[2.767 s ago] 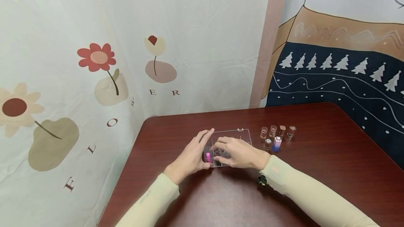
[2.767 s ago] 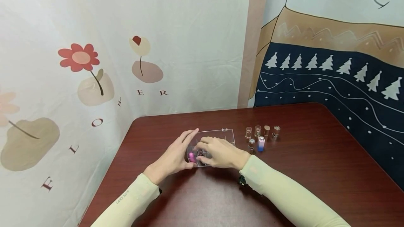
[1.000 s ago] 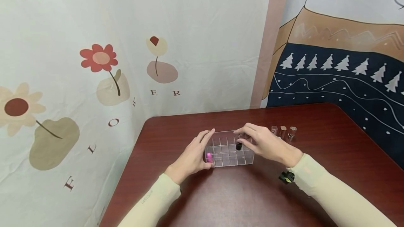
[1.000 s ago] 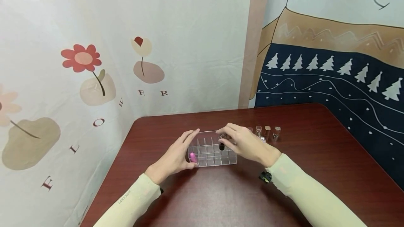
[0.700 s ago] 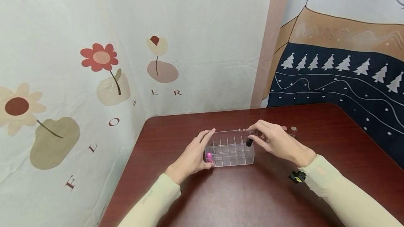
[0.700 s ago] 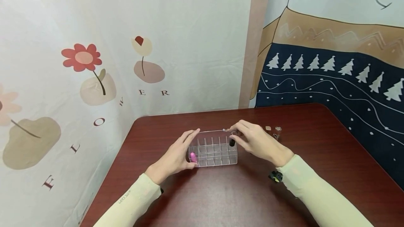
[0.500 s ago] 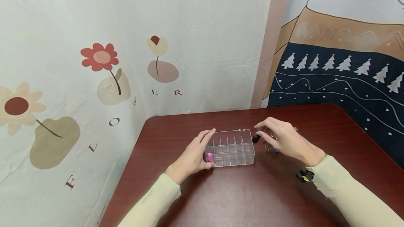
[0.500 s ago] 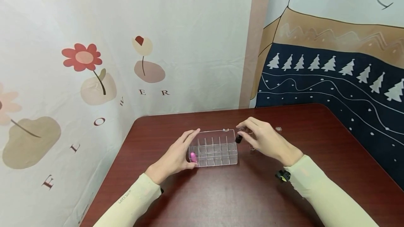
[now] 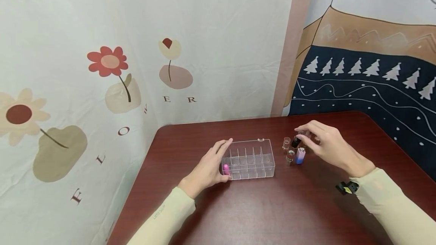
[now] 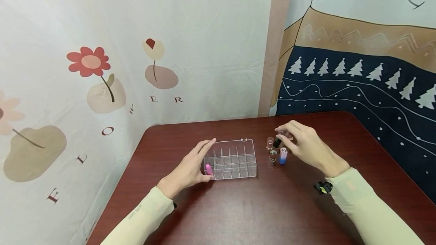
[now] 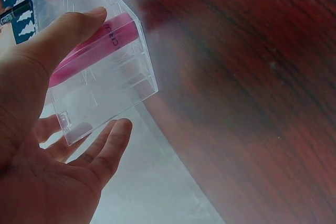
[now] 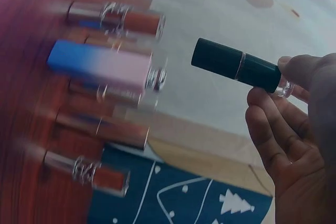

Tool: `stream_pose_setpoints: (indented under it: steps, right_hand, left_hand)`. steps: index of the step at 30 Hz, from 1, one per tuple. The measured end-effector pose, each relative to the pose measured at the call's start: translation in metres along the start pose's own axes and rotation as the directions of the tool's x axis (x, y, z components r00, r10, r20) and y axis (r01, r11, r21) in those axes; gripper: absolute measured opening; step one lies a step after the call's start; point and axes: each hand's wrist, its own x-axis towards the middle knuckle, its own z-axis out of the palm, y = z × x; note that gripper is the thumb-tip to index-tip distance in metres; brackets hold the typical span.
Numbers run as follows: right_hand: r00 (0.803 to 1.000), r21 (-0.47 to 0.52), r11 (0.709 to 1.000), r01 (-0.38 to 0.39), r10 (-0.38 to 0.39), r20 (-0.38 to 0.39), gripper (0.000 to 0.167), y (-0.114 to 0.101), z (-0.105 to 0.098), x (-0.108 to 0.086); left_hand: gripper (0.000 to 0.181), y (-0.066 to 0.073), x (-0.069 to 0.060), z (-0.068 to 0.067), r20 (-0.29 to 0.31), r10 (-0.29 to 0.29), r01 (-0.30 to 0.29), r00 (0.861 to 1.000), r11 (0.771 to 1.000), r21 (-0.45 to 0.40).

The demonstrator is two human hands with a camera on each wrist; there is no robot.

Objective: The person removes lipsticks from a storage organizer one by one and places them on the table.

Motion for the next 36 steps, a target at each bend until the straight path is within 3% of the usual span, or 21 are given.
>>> stream_pose_setpoints:
  steps: [14,26,36]
  right_hand:
    - [0.997,-0.102,0.993,-0.066,0.063,-0.035,0.045,0.021,-0.014,-0.019]
    - [0.979,-0.089,0.982,-0.166,0.175,0.102,0.037,0.032,0.000,-0.046]
    - [0.963,-0.083,0.975,-0.207,0.218,0.159,0.031,0.035,0.009,-0.059]
  left_hand:
    - [0.132,-0.001,0.000,0.000,0.005,0.001,-0.001,1.000,1.000,0.010]
    - [0.132,-0.001,0.000,0.001,0.003,-0.001,0.001,1.000,1.000,0.007]
    - [0.131,-0.002,0.000,0.002,-0.002,0.001,-0.001,1.000,1.000,0.007]
